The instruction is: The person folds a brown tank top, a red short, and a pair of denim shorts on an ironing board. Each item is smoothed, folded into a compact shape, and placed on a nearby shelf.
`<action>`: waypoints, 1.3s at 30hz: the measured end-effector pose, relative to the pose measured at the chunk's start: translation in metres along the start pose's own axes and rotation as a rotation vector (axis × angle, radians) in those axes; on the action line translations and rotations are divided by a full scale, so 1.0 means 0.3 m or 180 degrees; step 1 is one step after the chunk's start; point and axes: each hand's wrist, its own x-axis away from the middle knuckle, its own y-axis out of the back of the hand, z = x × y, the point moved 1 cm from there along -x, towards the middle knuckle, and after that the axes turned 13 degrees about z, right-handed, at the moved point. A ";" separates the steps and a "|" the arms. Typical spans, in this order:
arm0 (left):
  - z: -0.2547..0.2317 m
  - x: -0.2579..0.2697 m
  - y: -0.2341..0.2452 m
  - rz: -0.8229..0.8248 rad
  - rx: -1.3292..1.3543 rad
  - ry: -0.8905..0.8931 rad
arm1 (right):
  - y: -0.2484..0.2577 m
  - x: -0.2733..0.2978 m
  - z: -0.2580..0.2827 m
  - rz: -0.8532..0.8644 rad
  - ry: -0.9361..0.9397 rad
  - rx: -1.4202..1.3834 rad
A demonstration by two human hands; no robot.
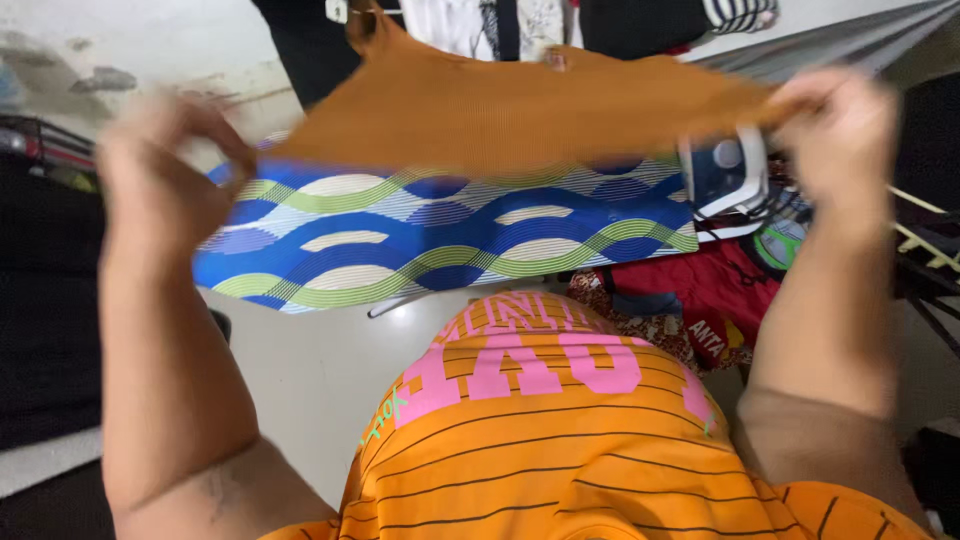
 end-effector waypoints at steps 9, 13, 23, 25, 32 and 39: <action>0.114 0.512 -0.628 0.1767 -0.0170 0.1697 | -0.580 0.396 -0.413 0.1968 -0.0397 0.0841; 0.150 0.583 -0.662 0.1520 0.0137 0.1754 | -0.613 0.410 -0.537 0.2236 -0.1194 0.0642; 0.144 0.409 -0.672 0.0672 0.0702 0.2747 | -0.667 0.273 -0.515 0.1228 -0.1348 0.0641; 0.120 0.365 -0.706 0.0345 0.0082 0.2502 | -0.721 0.257 -0.481 0.0872 -0.1365 0.0969; 0.125 0.339 -0.715 0.0858 0.0290 0.2843 | -0.776 0.279 -0.510 0.1461 -0.2288 0.1037; 0.149 0.347 -0.697 0.0895 0.0791 0.3158 | -0.766 0.311 -0.569 0.1006 -0.2256 0.0669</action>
